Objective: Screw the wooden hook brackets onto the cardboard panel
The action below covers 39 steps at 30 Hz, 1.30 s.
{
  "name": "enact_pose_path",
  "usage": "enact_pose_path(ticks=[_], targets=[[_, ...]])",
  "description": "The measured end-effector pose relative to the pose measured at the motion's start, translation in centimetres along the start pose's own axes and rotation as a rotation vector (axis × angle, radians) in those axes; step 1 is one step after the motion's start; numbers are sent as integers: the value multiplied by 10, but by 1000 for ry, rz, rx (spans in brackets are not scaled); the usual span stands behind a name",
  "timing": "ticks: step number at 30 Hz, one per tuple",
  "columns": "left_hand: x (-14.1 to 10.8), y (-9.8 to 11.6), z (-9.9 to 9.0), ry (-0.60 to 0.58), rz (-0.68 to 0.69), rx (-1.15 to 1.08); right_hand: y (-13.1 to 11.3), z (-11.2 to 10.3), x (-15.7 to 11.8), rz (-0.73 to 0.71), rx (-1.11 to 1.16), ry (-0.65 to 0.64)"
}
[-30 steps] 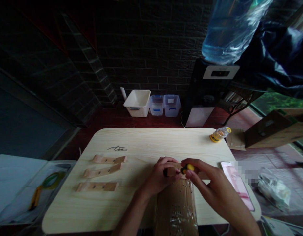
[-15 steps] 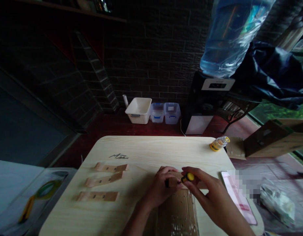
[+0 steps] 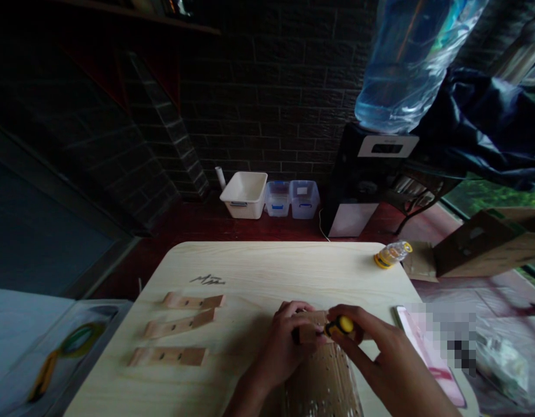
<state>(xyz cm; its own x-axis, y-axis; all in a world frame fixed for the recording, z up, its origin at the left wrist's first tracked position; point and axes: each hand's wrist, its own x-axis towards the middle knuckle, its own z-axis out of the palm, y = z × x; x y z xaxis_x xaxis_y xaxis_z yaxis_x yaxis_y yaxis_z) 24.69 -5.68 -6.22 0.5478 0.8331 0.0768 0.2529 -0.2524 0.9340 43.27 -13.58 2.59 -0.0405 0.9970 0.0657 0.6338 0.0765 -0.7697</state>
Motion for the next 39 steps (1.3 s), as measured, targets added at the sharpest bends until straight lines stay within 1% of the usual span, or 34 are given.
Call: enact_pose_path(ticks=[8, 14, 19, 24, 30, 34, 39], targets=[[-2, -5, 2, -12, 0, 4, 5, 4, 4, -65, -85, 68], [-1, -8, 1, -28, 30, -4, 1, 5, 4, -45, -60, 71], [0, -6, 2, -10, 64, -13, 0, 6, 5, -35, -41, 68], [-1, -2, 3, 5, 59, -6, -3, 4, 2, -46, -26, 19], [-1, -6, 4, 7, 41, 7, -18, 0, -5, -80, 53, -81], [-1, -6, 4, -1, 31, 22, -20, -3, -5, -57, 119, -83], [0, -3, 2, -18, 9, 25, -17, -3, 1, -64, 134, -70]])
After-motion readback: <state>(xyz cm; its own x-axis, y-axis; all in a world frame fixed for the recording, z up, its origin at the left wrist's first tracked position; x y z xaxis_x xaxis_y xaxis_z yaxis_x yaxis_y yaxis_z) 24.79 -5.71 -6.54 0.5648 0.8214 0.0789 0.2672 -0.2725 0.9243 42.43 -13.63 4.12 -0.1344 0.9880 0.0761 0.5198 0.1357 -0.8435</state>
